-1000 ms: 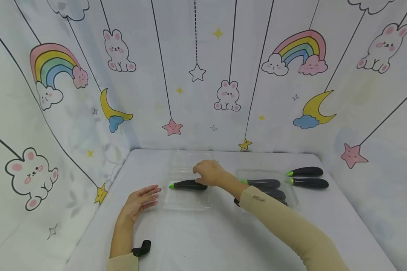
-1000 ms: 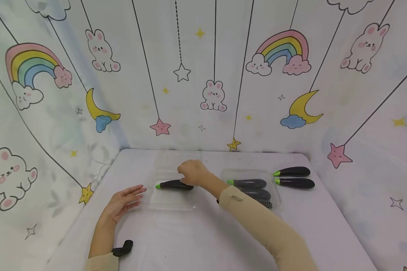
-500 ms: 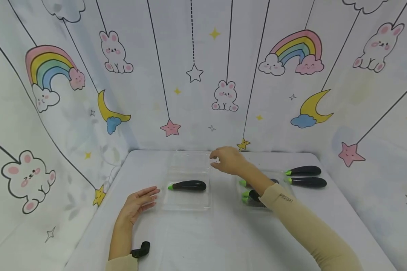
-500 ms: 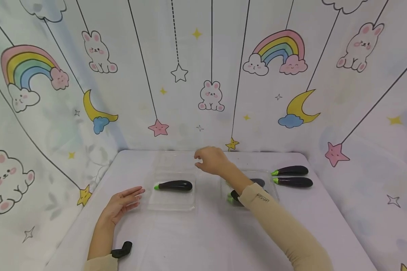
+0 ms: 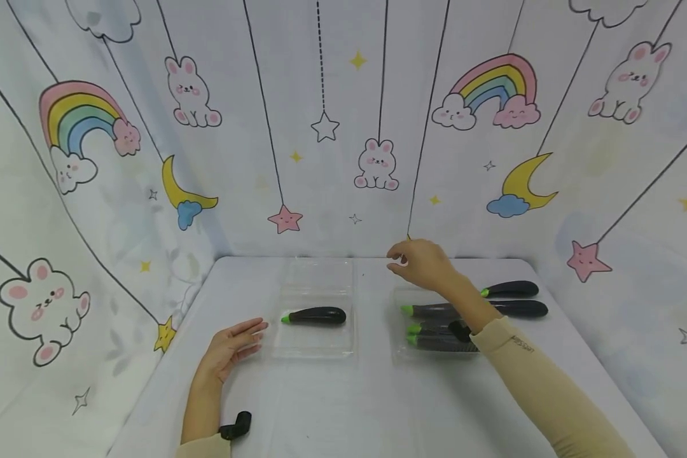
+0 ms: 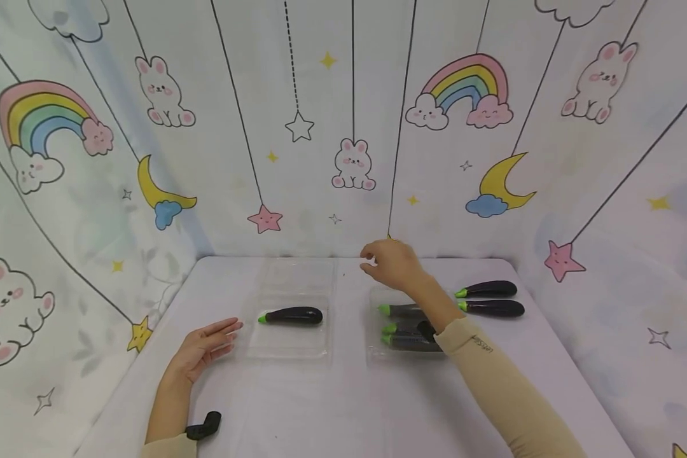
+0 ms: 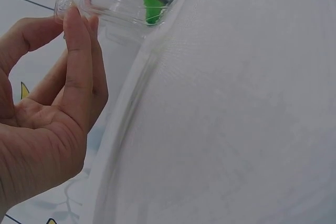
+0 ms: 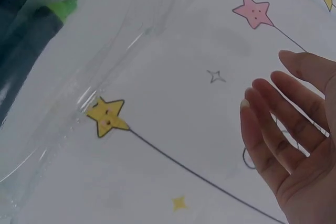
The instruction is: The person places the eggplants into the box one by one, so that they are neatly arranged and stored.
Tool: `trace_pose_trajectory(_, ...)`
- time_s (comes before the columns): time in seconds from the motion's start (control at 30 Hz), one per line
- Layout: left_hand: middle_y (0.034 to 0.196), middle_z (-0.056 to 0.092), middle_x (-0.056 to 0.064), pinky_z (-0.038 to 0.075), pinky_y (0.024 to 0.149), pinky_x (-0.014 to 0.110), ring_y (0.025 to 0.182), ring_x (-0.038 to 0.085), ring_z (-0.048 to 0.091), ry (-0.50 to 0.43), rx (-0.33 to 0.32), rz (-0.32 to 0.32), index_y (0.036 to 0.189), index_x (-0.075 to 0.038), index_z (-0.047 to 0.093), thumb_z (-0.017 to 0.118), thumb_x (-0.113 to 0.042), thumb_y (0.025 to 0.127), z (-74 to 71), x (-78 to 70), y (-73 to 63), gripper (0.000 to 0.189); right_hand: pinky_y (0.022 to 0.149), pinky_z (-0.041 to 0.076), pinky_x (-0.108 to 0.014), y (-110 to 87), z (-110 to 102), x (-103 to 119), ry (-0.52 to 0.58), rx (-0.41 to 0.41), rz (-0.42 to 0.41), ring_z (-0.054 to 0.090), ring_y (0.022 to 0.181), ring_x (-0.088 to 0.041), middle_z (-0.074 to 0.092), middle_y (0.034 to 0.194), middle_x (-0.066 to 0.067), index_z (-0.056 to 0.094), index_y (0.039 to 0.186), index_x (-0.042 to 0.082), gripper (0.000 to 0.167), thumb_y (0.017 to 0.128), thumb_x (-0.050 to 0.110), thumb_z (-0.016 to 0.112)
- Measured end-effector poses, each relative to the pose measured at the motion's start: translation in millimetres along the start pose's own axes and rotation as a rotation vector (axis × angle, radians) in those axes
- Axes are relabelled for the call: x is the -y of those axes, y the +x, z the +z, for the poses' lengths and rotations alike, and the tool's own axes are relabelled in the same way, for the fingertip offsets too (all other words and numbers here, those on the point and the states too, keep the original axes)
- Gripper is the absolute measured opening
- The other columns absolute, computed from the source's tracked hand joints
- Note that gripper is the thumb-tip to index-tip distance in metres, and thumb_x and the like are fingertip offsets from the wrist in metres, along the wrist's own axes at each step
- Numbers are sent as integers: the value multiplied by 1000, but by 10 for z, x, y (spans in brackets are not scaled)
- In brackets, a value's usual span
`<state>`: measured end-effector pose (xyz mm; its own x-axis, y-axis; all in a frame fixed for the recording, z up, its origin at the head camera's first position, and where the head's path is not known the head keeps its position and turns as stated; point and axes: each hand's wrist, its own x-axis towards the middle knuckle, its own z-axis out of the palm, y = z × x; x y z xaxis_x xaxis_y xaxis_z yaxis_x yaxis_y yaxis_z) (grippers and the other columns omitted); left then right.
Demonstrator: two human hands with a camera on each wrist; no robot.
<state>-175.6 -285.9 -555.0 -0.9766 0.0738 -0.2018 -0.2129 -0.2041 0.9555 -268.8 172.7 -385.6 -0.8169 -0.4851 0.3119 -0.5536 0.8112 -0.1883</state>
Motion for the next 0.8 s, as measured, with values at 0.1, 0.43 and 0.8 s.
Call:
trace_pose_trajectory(0.1, 128, 73, 6, 61, 88, 31, 118, 22, 67, 1, 0, -1, 149, 9, 50, 69, 1, 97, -11, 7, 0, 56, 70, 58, -40, -42, -58, -66, 6, -13, 22, 70, 88, -16, 78, 101, 2, 80, 112, 17, 22, 93, 30, 80)
trace_pose_trajectory(0.43, 130, 72, 6, 61, 88, 30, 116, 21, 68, 8, 11, 6, 149, 9, 49, 69, 0, 97, -2, 8, 3, 56, 68, 54, -40, -232, -201, -320, 38, -32, 105, 70, 87, -19, 78, 105, 1, 80, 113, 16, 23, 95, 29, 77)
trace_pose_trajectory(0.8, 126, 74, 5, 61, 87, 30, 116, 22, 68, -16, -20, -13, 148, 8, 52, 71, 2, 95, 6, 4, -3, 56, 74, 56, -46, -472, -243, -668, 47, -48, 149, 70, 88, -22, 78, 100, -1, 80, 114, 14, 22, 97, 27, 76)
